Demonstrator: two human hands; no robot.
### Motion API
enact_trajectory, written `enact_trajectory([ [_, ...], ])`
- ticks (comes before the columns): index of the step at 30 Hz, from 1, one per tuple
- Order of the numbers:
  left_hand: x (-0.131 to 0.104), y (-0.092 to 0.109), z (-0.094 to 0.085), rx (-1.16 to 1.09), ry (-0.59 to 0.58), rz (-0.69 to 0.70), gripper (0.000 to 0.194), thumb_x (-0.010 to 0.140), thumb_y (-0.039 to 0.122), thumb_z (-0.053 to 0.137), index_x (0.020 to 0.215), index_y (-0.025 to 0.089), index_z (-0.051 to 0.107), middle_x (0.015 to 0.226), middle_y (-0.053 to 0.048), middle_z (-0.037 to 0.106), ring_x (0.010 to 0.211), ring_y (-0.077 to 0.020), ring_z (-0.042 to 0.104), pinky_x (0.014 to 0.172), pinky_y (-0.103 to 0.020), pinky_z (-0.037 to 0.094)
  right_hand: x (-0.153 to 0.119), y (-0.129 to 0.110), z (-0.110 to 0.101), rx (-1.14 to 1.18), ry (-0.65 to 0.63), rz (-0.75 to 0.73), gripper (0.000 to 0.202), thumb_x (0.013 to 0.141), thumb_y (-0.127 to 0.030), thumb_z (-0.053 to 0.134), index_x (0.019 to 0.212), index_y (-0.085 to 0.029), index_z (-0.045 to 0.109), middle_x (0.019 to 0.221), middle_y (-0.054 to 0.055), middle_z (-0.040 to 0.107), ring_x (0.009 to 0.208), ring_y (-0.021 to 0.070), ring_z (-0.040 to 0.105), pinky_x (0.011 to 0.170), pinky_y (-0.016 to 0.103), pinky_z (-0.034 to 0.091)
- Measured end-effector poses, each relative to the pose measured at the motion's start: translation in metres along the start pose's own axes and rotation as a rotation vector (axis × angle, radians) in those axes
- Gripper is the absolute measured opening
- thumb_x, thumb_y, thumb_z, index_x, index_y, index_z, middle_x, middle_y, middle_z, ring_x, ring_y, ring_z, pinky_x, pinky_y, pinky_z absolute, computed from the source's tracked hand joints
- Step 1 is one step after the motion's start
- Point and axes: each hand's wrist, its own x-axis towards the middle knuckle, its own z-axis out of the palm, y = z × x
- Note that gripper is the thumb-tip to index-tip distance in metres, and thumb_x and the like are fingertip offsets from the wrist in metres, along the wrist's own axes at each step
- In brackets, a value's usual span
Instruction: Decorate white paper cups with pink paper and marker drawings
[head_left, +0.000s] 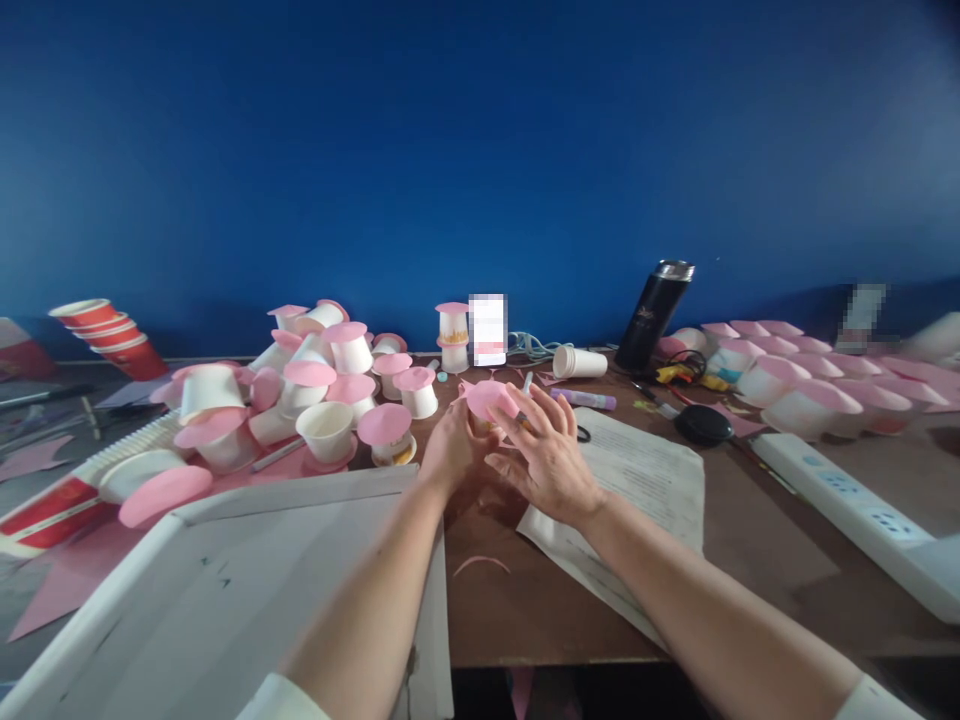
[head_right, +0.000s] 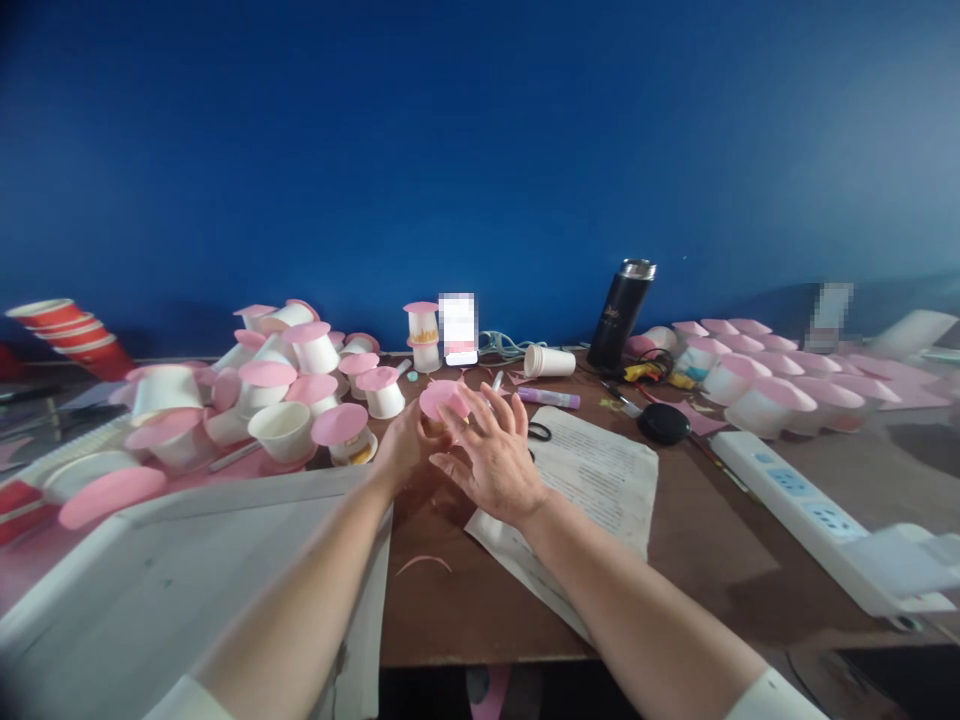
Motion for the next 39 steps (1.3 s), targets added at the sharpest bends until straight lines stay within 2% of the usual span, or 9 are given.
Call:
enact_trajectory([
  [5,0.001,0.0,0.002,0.017,0.004,0.005,0.045,0.073,0.023,0.073,0.115,0.015,0.059,0.115,-0.015,0.07,0.105,-0.0292,0.066,0.089,-0.04,0.051,0.0,-0.001,-0.001,0.025,0.056,0.008,0.059,0.098,-0.053,0.048,0.152,-0.033,0.04,0.16,0.009,0.037,0.147,0.0363,0.029,0.118,0.062,0.023],
  [11,0.0,0.006,0.0,0.0,0.021,-0.034,0.047,0.074,0.031,0.075,0.116,0.016,0.06,0.117,-0.014,0.07,0.104,-0.0287,0.067,0.088,-0.039,0.05,0.001,0.005,0.002,0.166,0.25,0.066,0.074,0.1,-0.046,0.049,0.161,-0.026,0.013,0.157,0.018,0.036,0.147,0.0342,0.032,0.116,0.058,0.033],
  [14,-0.002,0.003,0.001,-0.055,-0.017,0.032,0.042,0.074,0.029,0.073,0.113,0.017,0.062,0.109,-0.011,0.072,0.096,-0.0259,0.067,0.082,-0.036,0.051,0.001,0.011,0.007,0.225,0.265,0.082,0.076,0.099,-0.046,0.05,0.161,-0.025,0.011,0.155,0.019,0.039,0.145,0.0344,0.036,0.114,0.059,0.038],
  [18,-0.005,-0.001,0.004,-0.077,-0.052,0.066,0.038,0.073,0.022,0.069,0.111,0.018,0.062,0.104,-0.009,0.073,0.088,-0.0236,0.067,0.077,-0.033,0.051,0.0,0.015,0.013,0.332,0.22,0.133,0.074,0.099,-0.049,0.051,0.159,-0.02,0.019,0.149,0.021,0.045,0.139,0.0338,0.045,0.11,0.057,0.046],
  [23,-0.004,-0.002,0.005,-0.042,-0.041,0.092,0.043,0.075,0.021,0.067,0.118,0.018,0.061,0.111,-0.011,0.073,0.096,-0.0254,0.068,0.082,-0.034,0.051,-0.001,0.016,0.019,0.481,0.164,0.229,0.073,0.098,-0.052,0.051,0.156,-0.017,0.025,0.139,0.023,0.055,0.12,0.0316,0.062,0.098,0.052,0.056],
  [27,-0.003,-0.001,0.004,-0.023,-0.001,0.08,0.046,0.077,0.027,0.07,0.121,0.018,0.06,0.113,-0.012,0.073,0.1,-0.0275,0.069,0.087,-0.036,0.052,-0.003,0.02,0.026,0.568,0.099,0.31,0.073,0.097,-0.052,0.053,0.156,-0.018,0.026,0.134,0.021,0.059,0.101,0.0273,0.07,0.092,0.048,0.059],
  [33,-0.003,0.0,0.002,-0.009,0.026,0.078,0.048,0.077,0.034,0.076,0.119,0.019,0.06,0.119,-0.014,0.071,0.107,-0.0284,0.068,0.09,-0.038,0.051,-0.005,0.026,0.034,0.577,-0.071,0.354,0.07,0.094,-0.05,0.056,0.151,-0.014,0.035,0.135,0.021,0.06,0.116,0.0302,0.065,0.101,0.05,0.053],
  [37,-0.002,-0.003,0.002,-0.007,0.062,0.011,0.047,0.078,0.045,0.076,0.115,0.018,0.063,0.113,-0.013,0.073,0.104,-0.0284,0.069,0.087,-0.037,0.052,-0.006,0.026,0.033,0.591,-0.165,0.395,0.074,0.093,-0.049,0.057,0.151,-0.012,0.033,0.136,0.023,0.059,0.105,0.0275,0.07,0.099,0.048,0.054],
  [39,-0.001,-0.005,0.003,-0.003,0.087,-0.019,0.049,0.077,0.048,0.075,0.114,0.018,0.064,0.11,-0.013,0.074,0.102,-0.0285,0.07,0.086,-0.037,0.053,-0.005,0.025,0.031,0.555,-0.191,0.398,0.073,0.093,-0.048,0.057,0.151,-0.01,0.033,0.136,0.024,0.058,0.108,0.028,0.069,0.101,0.048,0.052],
])
